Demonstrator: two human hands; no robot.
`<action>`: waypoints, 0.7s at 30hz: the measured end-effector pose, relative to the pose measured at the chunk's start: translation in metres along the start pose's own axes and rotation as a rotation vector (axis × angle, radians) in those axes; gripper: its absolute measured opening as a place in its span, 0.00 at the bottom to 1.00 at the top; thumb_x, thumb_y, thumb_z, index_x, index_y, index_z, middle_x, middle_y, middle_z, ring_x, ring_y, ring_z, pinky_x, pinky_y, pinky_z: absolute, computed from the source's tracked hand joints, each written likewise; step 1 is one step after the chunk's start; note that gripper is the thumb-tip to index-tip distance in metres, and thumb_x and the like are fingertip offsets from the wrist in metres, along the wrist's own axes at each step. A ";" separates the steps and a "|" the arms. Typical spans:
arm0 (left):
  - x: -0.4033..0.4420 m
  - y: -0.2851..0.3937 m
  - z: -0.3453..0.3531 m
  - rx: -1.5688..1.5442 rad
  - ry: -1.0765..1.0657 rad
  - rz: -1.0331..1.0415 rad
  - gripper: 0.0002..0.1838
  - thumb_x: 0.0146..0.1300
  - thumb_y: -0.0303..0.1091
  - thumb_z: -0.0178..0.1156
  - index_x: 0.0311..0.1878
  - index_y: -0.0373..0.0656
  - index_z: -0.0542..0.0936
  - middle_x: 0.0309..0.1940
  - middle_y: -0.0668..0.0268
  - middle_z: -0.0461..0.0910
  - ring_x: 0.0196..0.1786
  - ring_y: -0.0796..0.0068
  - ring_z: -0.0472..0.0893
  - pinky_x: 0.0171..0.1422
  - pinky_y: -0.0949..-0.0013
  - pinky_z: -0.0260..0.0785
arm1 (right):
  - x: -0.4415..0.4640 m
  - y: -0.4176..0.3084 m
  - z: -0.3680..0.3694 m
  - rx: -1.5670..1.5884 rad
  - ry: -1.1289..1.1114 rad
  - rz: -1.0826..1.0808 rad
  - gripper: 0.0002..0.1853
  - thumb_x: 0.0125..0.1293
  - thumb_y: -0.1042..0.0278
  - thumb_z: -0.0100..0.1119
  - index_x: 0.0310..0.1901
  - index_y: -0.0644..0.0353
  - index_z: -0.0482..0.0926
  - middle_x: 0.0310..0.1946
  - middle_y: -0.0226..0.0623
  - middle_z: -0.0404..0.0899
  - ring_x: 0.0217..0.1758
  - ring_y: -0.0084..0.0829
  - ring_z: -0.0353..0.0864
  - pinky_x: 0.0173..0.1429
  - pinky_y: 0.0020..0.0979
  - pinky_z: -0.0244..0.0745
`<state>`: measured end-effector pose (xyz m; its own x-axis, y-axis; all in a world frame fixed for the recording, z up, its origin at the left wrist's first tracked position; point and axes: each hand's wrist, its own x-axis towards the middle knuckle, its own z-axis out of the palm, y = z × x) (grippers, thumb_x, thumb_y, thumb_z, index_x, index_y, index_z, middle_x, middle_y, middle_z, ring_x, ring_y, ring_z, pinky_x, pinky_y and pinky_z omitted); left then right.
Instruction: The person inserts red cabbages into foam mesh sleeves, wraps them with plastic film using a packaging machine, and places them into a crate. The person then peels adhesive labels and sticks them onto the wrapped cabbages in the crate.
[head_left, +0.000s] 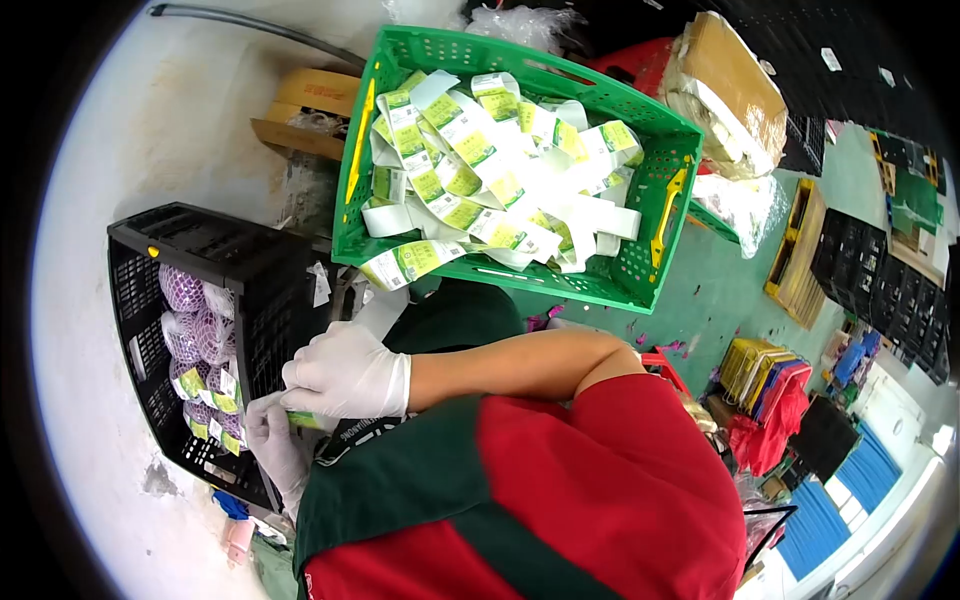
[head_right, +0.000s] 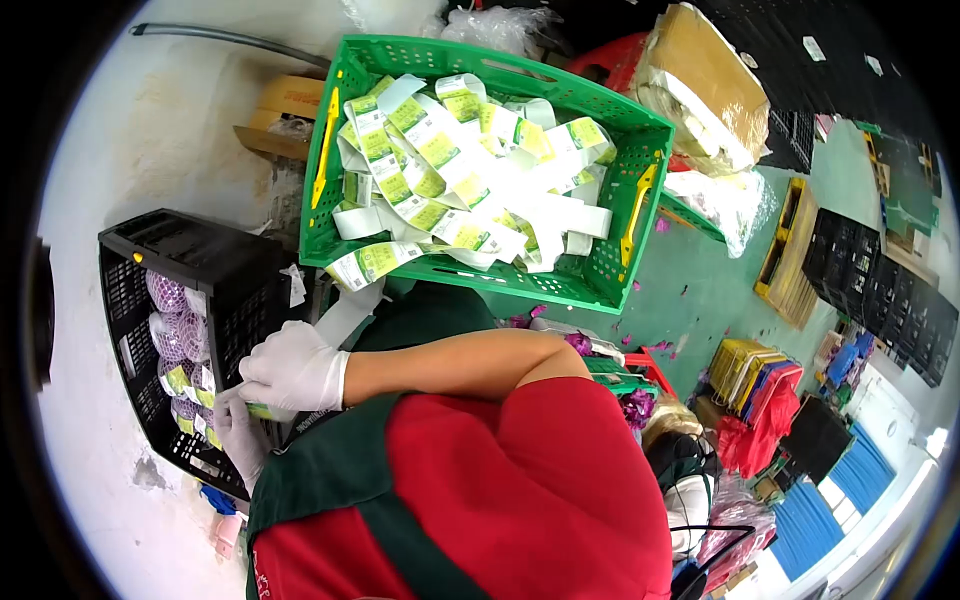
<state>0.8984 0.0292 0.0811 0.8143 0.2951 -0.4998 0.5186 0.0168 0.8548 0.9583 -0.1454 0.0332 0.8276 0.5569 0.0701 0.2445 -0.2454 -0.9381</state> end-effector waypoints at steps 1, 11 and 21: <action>0.003 -0.003 0.000 0.025 0.040 0.048 0.11 0.60 0.35 0.64 0.36 0.39 0.75 0.33 0.66 0.77 0.37 0.77 0.77 0.44 0.70 0.73 | 0.001 0.000 -0.002 -0.002 0.009 0.011 0.16 0.59 0.50 0.54 0.28 0.55 0.77 0.24 0.36 0.79 0.29 0.40 0.80 0.36 0.41 0.71; 0.032 0.008 -0.013 0.210 -0.306 0.147 0.23 0.56 0.46 0.69 0.43 0.37 0.73 0.39 0.66 0.77 0.43 0.77 0.75 0.53 0.73 0.67 | 0.011 -0.006 -0.007 0.325 0.001 0.275 0.15 0.58 0.49 0.56 0.32 0.54 0.78 0.25 0.39 0.79 0.31 0.42 0.80 0.37 0.40 0.72; 0.031 0.031 -0.022 0.298 -0.481 0.015 0.19 0.57 0.39 0.68 0.44 0.33 0.78 0.34 0.67 0.80 0.38 0.83 0.74 0.45 0.78 0.66 | 0.021 0.009 -0.024 0.000 0.688 0.026 0.05 0.55 0.63 0.59 0.28 0.52 0.77 0.24 0.32 0.78 0.30 0.39 0.78 0.36 0.40 0.70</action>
<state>0.9341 0.0599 0.0948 0.8133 -0.1762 -0.5546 0.5001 -0.2755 0.8210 0.9896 -0.1550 0.0340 0.9658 -0.0794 0.2468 0.2201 -0.2522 -0.9423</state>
